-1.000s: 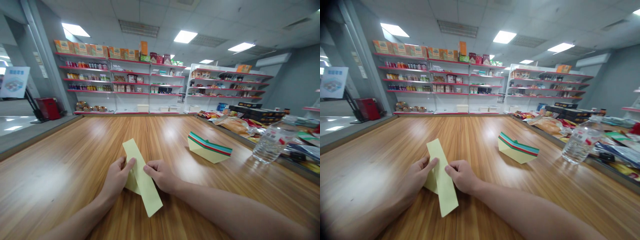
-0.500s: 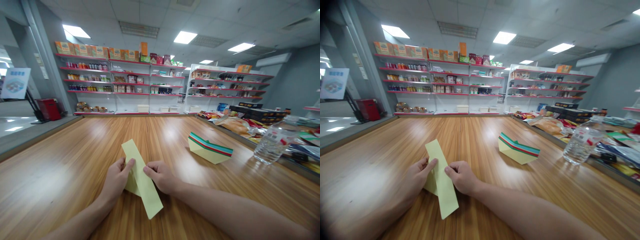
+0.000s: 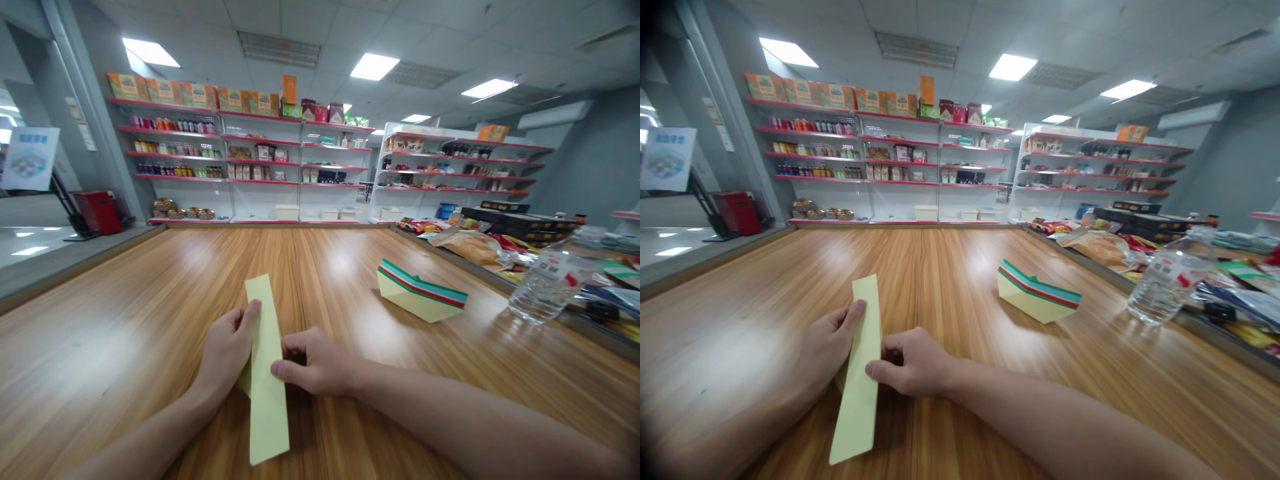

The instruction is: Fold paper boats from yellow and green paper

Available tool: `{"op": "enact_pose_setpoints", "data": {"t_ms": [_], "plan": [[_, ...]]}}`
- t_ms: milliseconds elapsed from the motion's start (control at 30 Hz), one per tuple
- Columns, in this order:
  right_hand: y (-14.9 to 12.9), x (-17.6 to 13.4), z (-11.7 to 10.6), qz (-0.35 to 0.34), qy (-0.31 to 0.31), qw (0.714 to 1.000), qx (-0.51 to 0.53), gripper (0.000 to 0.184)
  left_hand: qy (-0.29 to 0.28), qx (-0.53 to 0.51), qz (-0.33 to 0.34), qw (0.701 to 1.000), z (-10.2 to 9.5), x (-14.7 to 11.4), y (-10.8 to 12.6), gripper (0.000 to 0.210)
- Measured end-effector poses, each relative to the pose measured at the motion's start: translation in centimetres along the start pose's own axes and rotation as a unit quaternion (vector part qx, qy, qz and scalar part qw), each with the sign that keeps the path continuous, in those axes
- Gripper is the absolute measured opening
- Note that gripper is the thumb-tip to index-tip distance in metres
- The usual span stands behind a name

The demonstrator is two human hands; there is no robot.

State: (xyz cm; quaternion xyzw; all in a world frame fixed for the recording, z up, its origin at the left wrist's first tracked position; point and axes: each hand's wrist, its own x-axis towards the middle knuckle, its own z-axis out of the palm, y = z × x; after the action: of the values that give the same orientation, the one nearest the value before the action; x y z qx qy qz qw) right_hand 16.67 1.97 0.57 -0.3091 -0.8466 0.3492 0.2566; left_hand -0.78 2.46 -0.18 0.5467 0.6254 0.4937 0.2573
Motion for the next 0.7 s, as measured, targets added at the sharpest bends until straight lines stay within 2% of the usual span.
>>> {"op": "enact_pose_setpoints", "data": {"t_ms": [267, 467, 567, 700], "plan": [[-0.34, -0.31, 0.16, -0.041, -0.016, 0.999, -0.002, 0.017, -0.008, -0.075, -0.071, 0.995, -0.15, -0.36, 0.74, 0.054], [0.04, -0.23, 0.23, -0.016, -0.001, 1.0, 0.027, 0.022, -0.041, -0.118, -0.054, 0.991, 0.07, -0.35, 0.13, 0.048], [-0.12, -0.22, 0.22, -0.021, 0.006, 0.999, 0.035, 0.023, -0.007, -0.097, -0.029, 0.995, 0.06, -0.34, -0.19, 0.049], [-0.58, -0.18, 0.08, -0.021, -0.01, 1.0, 0.0, 0.033, 0.097, -0.025, 0.003, 0.995, -0.57, -0.03, -0.22, 0.05]]}}
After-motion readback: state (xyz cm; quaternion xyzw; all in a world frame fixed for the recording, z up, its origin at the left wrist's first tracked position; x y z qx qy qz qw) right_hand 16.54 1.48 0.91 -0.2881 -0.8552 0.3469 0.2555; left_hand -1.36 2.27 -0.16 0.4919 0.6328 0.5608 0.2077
